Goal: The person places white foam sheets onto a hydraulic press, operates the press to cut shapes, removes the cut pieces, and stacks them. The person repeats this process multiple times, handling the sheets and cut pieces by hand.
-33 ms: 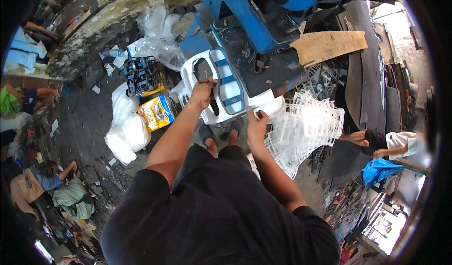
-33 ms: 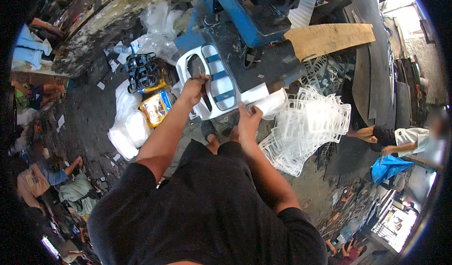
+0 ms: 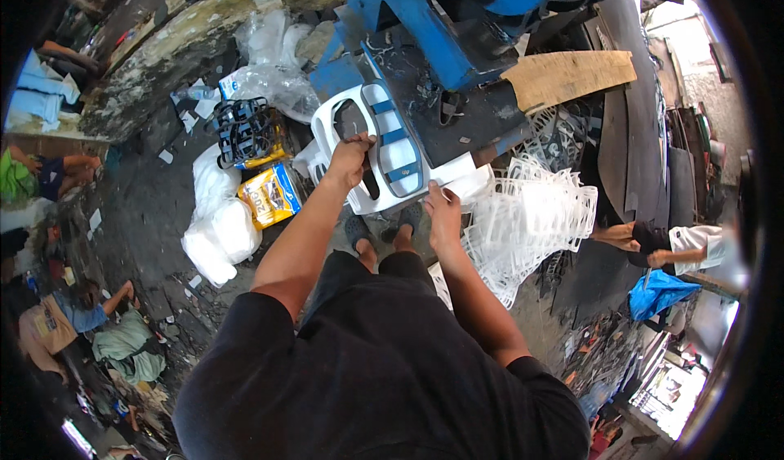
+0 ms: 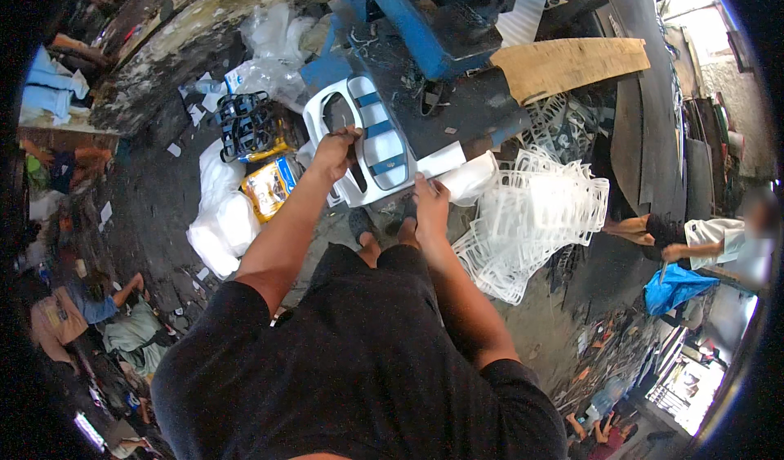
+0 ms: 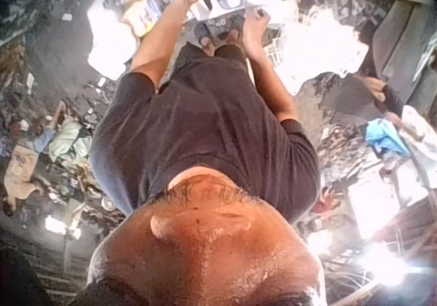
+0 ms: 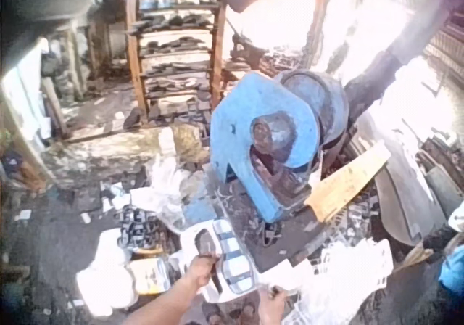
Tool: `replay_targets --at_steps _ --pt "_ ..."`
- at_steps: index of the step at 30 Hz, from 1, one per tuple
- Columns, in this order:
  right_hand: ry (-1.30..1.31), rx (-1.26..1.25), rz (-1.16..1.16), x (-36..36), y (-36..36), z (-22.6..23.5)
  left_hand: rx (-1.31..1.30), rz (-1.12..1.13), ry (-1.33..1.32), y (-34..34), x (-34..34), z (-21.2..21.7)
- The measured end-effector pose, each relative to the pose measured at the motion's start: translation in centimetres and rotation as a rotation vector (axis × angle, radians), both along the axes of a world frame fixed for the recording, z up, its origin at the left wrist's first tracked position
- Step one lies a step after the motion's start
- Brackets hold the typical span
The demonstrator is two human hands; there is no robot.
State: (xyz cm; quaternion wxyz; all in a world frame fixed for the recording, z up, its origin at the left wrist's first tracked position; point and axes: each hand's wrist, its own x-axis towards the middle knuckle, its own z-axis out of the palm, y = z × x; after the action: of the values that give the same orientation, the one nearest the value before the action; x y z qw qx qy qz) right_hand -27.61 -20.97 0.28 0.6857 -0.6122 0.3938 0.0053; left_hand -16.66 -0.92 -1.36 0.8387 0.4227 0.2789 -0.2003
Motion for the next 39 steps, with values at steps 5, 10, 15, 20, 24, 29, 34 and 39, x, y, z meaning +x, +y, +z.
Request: replay_targets --at_steps 5,10,15,20,24,29,34,39 --pt "-0.124 0.203 0.073 4.5 -2.0 -1.0 0.052 -0.115 -0.046 -1.6 4.0 -2.1" --pt "-0.147 0.234 0.010 7.5 -3.6 -0.1 0.474 -0.159 -0.215 -5.4 7.0 -2.1" --pt "-0.103 0.220 -0.051 7.6 -4.6 -1.0 1.248 -0.092 -0.558 -4.6 9.2 1.3" --pt "0.025 0.369 0.067 6.0 -4.2 -1.2 1.567 -0.277 -0.676 -0.6 15.2 1.7" --pt "0.010 0.396 0.117 6.6 -2.7 -0.9 1.525 -0.517 -0.647 0.0 16.9 1.0" --pt "0.079 0.334 0.132 7.7 -2.0 0.0 1.472 -0.716 -0.903 1.7 19.6 -2.4" --pt "0.077 0.106 0.260 6.0 -1.5 0.2 1.275 -0.708 -0.919 2.7 19.2 -0.8" --pt "-0.278 -0.611 0.336 5.0 2.3 -3.6 1.361 -0.837 -0.989 2.7 19.4 -1.3"
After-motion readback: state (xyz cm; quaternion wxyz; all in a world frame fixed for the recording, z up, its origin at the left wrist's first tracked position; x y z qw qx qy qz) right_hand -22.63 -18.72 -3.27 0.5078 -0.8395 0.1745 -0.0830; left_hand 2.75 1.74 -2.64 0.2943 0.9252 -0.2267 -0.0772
